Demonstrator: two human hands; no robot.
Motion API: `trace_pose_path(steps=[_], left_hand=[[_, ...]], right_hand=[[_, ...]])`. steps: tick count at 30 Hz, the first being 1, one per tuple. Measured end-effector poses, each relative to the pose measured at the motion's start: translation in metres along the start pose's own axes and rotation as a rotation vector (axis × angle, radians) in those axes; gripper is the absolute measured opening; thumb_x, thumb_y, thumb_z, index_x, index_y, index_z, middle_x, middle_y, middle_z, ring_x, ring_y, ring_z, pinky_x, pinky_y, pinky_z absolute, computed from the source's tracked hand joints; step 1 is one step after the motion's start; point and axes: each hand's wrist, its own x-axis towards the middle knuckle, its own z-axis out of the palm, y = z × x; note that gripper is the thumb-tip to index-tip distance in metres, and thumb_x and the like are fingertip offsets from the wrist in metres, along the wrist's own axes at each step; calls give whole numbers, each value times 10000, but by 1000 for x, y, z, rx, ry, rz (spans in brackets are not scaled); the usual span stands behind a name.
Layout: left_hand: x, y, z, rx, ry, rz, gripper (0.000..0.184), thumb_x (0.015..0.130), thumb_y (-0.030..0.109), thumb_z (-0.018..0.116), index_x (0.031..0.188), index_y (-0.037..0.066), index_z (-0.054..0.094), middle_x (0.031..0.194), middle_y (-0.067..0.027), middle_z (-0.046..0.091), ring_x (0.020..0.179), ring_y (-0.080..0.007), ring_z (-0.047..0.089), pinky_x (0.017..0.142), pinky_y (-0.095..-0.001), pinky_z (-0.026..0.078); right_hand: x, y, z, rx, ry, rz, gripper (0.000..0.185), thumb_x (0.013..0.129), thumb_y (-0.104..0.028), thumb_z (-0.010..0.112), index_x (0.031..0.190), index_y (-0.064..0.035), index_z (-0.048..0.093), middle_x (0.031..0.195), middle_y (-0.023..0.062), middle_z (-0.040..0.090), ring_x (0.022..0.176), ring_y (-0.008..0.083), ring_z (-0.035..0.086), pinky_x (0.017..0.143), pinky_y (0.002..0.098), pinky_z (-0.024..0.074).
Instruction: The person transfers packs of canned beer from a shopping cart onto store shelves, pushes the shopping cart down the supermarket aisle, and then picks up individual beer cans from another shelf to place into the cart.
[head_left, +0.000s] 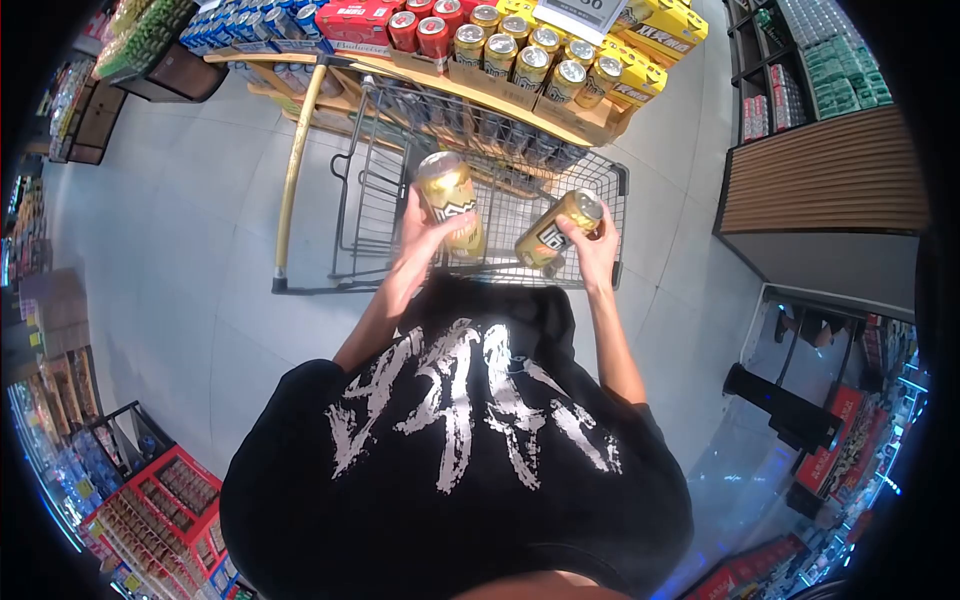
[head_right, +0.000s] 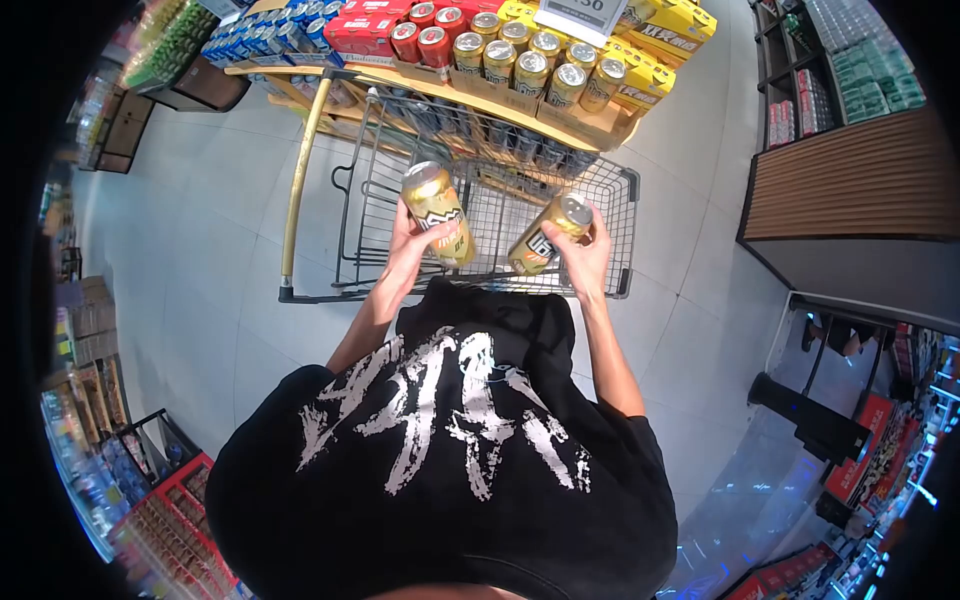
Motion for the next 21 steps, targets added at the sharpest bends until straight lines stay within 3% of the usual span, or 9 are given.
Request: trace_pose_path(steps=[3, 6, 7, 9, 11, 13, 14, 17, 21], left_hand=[[23, -45, -35, 270, -17, 183, 802, 649, 86, 864, 1290, 65, 382, 1123, -108, 620, 1083, -200, 602, 925, -334, 497], [30, -78, -52, 508, -21, 210, 743, 644, 2, 846, 1247, 87, 420, 1136, -62, 611, 1058, -148, 597, 897, -321, 516], [28, -83, -53, 604, -5, 204, 712, 600, 12, 854, 1190, 87, 463, 1135, -57, 624, 1043, -193, 611, 897, -336, 511], [21, -89, -57, 973, 39, 447, 676, 564, 22, 852, 1135, 93, 498, 1133, -58, 638, 1033, -264, 620, 898, -365, 504], [25, -121, -72, 799, 25, 275, 639, 584, 100, 834, 1147, 124, 534, 1061, -120, 654, 1056, -346, 580, 888, -434, 481], [27, -130, -77, 915, 62, 137, 596, 616, 146, 819, 1139, 122, 535, 1023, -151, 663, 997, -377, 618, 831, -449, 502], [28, -135, -79, 885, 42, 130, 569, 638, 162, 797, 1136, 107, 528, 1004, -173, 667, 951, -394, 637, 787, -464, 511], [32, -160, -84, 992, 35, 80, 601, 606, 112, 828, 1124, 93, 526, 983, -150, 678, 980, -371, 648, 848, -432, 522], [40, -180, -85, 1058, 2, 109, 530, 623, 57, 767, 1101, 99, 540, 1101, -151, 568, 956, -417, 616, 792, -484, 518]], right_hand=[[1, 21, 3, -299, -27, -97, 682, 658, -222, 873, 1201, 44, 556, 1104, 102, 600, 1017, 200, 609, 884, 327, 503], [6, 49, 11, -422, -144, -159, 644, 625, -190, 858, 1163, 17, 571, 1071, 118, 602, 1025, 249, 610, 889, 346, 494], [9, 59, 13, -462, -189, -156, 628, 616, -172, 850, 1151, 8, 574, 1072, 125, 601, 1020, 264, 610, 892, 353, 490], [15, 77, 18, -543, -278, -150, 601, 598, -138, 833, 1128, -11, 580, 1072, 138, 600, 1012, 293, 612, 898, 365, 482], [17, 87, 27, -565, -354, -147, 632, 577, -96, 820, 1152, -24, 566, 1099, 139, 597, 1038, 330, 602, 926, 382, 480], [21, 100, 36, -608, -421, -186, 648, 581, -95, 822, 1168, -28, 555, 1112, 130, 594, 1059, 336, 597, 938, 388, 480], [24, 106, 39, -620, -478, -115, 672, 598, -105, 824, 1202, -35, 537, 1157, 130, 589, 1111, 345, 581, 965, 392, 477], [36, 132, 53, -726, -532, -85, 684, 615, -104, 821, 1230, -47, 525, 1196, 139, 582, 1139, 354, 567, 978, 400, 476], [54, 189, 72, -796, -616, -100, 706, 616, -91, 804, 1246, -25, 493, 1235, 174, 559, 1160, 355, 556, 989, 399, 474]])
